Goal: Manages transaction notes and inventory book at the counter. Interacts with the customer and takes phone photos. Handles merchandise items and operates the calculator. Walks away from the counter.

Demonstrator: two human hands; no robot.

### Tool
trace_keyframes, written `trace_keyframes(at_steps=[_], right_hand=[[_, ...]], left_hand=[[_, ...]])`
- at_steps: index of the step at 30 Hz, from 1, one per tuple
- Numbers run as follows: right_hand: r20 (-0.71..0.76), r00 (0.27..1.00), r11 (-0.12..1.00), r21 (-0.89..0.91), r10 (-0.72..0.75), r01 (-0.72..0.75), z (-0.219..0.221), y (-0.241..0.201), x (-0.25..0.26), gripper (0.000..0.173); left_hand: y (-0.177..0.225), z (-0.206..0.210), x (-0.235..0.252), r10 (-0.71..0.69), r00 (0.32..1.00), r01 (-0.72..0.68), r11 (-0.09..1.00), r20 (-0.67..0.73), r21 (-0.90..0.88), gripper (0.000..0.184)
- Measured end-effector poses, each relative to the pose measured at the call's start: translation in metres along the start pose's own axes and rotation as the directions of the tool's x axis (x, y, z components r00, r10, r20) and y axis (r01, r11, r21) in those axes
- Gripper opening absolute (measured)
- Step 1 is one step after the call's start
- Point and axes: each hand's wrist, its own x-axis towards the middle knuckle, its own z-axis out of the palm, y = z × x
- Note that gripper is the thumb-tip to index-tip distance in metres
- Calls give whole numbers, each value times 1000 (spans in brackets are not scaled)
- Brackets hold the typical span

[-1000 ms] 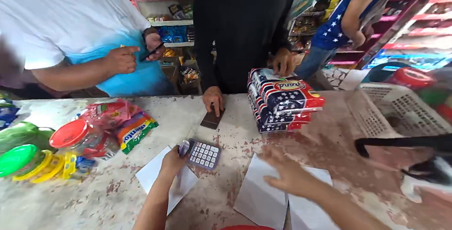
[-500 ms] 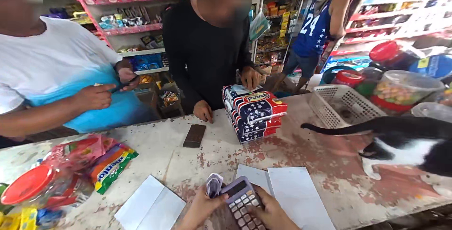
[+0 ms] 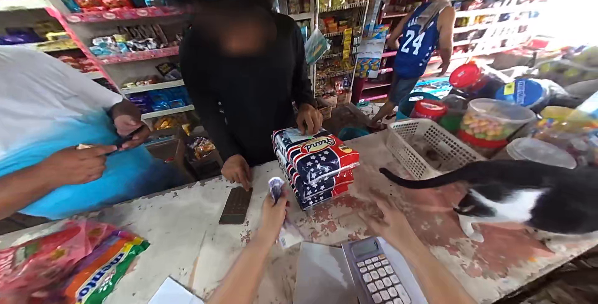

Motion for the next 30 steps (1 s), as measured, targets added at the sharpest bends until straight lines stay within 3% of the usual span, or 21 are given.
trace_keyframes(at_steps=[2, 4, 8, 10, 13, 18, 21, 23, 26, 28, 30], right_hand=[[-26, 994, 936, 340, 110, -95, 1, -20, 52, 71], [-75, 981, 854, 508, 179, -117, 6, -26, 98, 76], [-118, 989, 930, 364, 93, -44, 27, -26, 132, 57], [-140, 989, 966, 257, 56, -18, 42, -32, 121, 57], [-166, 986, 957, 289, 18, 32, 62, -49, 90, 52], [-130, 982, 943, 287, -135, 168, 99, -65, 32, 43], [-124, 936, 887, 302, -328, 351, 122, -57, -4, 28], [-127, 918, 851, 345, -376, 396, 128, -47, -19, 32], [-146, 970, 848, 472, -193, 240, 113, -39, -12, 67], [38, 999, 813, 582, -3, -19, 95, -38, 6, 80], [334, 941, 814, 533, 47, -230, 88, -39, 13, 79]], left_hand=[[11, 12, 27, 1, 1000, 0, 998, -17, 59, 41], [16, 25, 44, 31, 999, -29, 992, -15, 125, 44], [11, 32, 45, 72, 997, -69, 986, -17, 154, 48], [6, 23, 40, 41, 996, -30, 990, -81, 134, 50], [3, 1, 40, -41, 979, 59, 995, -201, 83, 58], [-25, -43, 23, -68, 966, 63, 998, -251, -29, 66], [-51, -75, 9, -127, 969, 73, 966, -212, -247, 60], [-67, -105, -5, -159, 976, 102, 936, -147, -338, 54], [-79, -153, -26, -192, 979, 163, 937, -64, -309, 57], [-85, -185, -35, -205, 979, 202, 951, 12, -232, 68], [-85, -206, -36, -232, 967, 244, 962, 106, -121, 77]])
